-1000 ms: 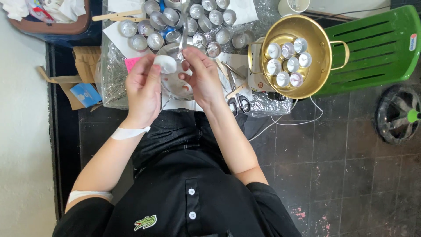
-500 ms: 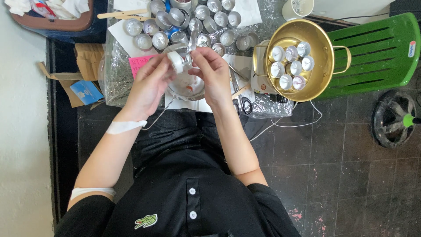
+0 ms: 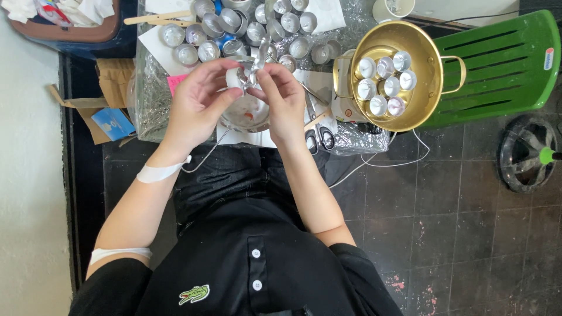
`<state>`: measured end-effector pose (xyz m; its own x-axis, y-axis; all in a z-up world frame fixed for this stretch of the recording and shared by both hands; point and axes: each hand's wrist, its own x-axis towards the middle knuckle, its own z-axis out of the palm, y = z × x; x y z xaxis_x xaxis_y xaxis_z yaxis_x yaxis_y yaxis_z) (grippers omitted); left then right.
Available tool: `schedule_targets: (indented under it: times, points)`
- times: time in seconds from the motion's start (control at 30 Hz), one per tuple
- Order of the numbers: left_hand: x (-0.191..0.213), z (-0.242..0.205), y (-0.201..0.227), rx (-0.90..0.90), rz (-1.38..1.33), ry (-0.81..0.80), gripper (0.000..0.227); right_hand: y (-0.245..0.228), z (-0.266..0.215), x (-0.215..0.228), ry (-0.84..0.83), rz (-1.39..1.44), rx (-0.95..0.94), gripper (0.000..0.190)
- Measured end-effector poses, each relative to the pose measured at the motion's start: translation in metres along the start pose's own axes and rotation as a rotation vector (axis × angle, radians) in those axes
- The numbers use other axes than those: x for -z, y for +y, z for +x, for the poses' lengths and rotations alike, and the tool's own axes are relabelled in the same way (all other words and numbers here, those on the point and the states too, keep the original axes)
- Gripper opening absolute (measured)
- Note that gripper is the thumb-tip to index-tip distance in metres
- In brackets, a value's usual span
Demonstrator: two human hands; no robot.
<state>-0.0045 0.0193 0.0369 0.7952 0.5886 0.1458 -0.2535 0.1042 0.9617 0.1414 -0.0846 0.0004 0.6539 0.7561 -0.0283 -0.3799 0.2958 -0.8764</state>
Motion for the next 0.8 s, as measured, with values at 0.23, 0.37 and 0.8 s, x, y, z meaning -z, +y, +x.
schedule_targets:
  times: [0.23, 0.37, 0.8]
  points:
    - [0.001, 0.001, -0.009, 0.021, -0.108, 0.001, 0.038, -0.010, -0.004, -0.011, 0.048, -0.022, 0.035, 0.010]
    - [0.001, 0.001, -0.009, 0.055, -0.239, -0.014, 0.040, -0.012, -0.004, -0.011, 0.069, 0.025, 0.008, 0.011]
    - [0.022, -0.017, -0.017, -0.065, -0.130, 0.078, 0.036, -0.017, 0.006, -0.014, 0.020, -0.209, 0.080, 0.009]
